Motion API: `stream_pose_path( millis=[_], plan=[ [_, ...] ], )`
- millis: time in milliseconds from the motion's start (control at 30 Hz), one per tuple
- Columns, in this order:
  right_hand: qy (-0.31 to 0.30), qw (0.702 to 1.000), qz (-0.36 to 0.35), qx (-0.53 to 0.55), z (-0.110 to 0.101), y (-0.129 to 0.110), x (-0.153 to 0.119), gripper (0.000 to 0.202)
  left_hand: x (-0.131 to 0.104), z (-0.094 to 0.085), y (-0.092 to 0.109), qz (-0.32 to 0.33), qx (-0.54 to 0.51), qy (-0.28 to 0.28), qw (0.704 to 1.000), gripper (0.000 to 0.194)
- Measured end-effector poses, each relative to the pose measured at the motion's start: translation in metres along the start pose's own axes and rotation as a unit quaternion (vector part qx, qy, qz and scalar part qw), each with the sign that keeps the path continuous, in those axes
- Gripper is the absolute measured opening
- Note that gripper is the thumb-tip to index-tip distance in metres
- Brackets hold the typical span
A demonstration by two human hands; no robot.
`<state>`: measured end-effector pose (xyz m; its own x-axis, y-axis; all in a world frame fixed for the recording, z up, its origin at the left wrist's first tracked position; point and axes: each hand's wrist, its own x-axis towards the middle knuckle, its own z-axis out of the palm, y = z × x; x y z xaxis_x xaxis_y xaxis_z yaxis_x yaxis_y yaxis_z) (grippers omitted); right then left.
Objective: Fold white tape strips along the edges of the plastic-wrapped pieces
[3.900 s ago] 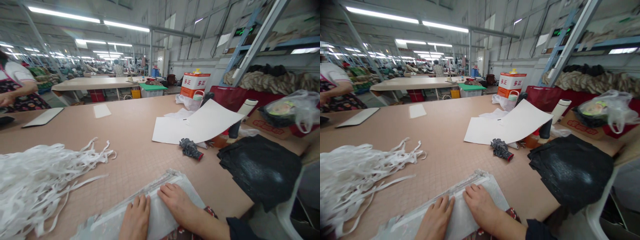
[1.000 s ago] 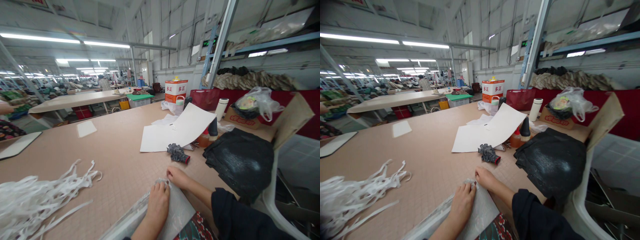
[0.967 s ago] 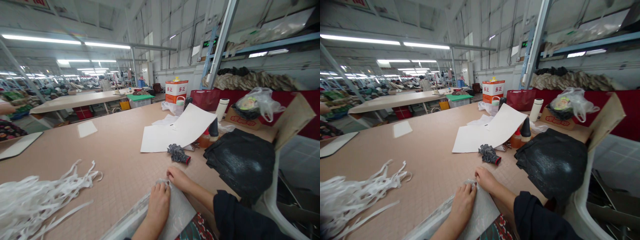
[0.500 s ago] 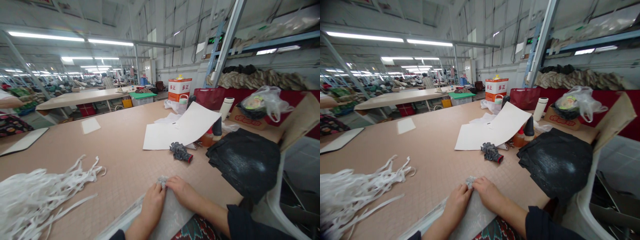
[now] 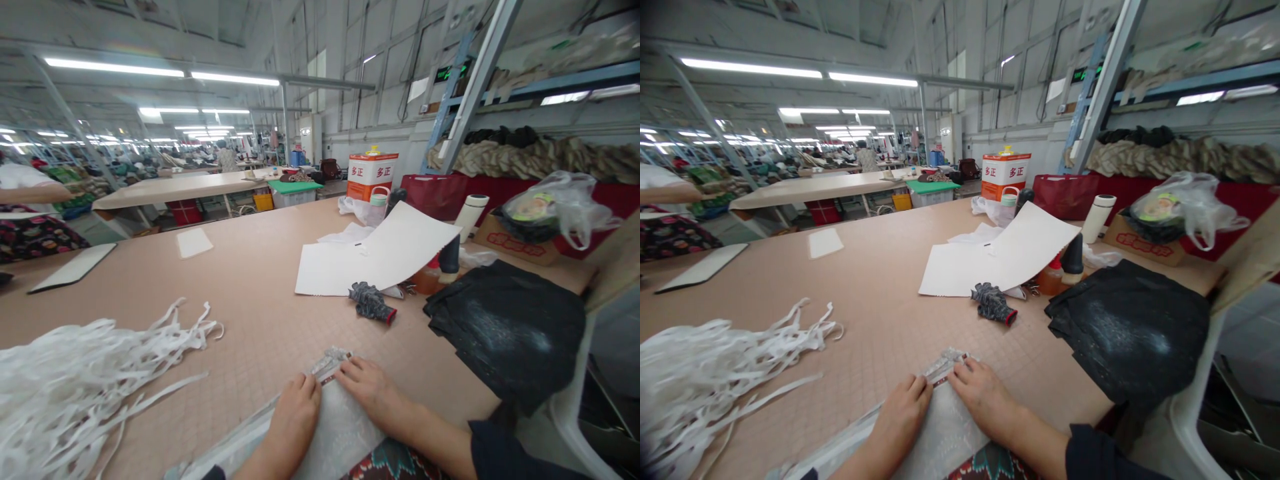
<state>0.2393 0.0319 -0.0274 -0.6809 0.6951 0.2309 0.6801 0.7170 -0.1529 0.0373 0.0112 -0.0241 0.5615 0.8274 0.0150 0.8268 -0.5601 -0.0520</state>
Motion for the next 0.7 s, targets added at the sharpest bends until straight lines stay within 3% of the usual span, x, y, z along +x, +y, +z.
stream_pose_path(
  millis=[233,367,467,600,700],
  plan=[
    [0.0,0.998,-0.001,-0.057,0.006,-0.002,0.0,0.034,0.001,0.001,0.0,-0.003,-0.027,0.014,1.0,0.018],
    [0.005,1.0,-0.029,-0.012,0.002,0.018,-0.007,0.032,-0.005,-0.002,-0.007,-0.059,-0.105,0.0,0.993,0.018],
    [0.005,1.0,-0.007,0.009,-0.001,0.025,-0.008,0.029,-0.009,-0.006,-0.013,-0.11,-0.168,-0.004,0.98,0.02],
    [0.012,0.999,0.046,0.011,0.003,0.004,0.006,0.024,-0.012,-0.005,-0.017,-0.137,-0.197,-0.003,0.971,0.018],
    [0.011,0.999,0.019,0.035,0.009,-0.023,0.019,0.022,-0.015,0.001,-0.014,-0.097,-0.151,0.027,0.983,0.017]
  ],
)
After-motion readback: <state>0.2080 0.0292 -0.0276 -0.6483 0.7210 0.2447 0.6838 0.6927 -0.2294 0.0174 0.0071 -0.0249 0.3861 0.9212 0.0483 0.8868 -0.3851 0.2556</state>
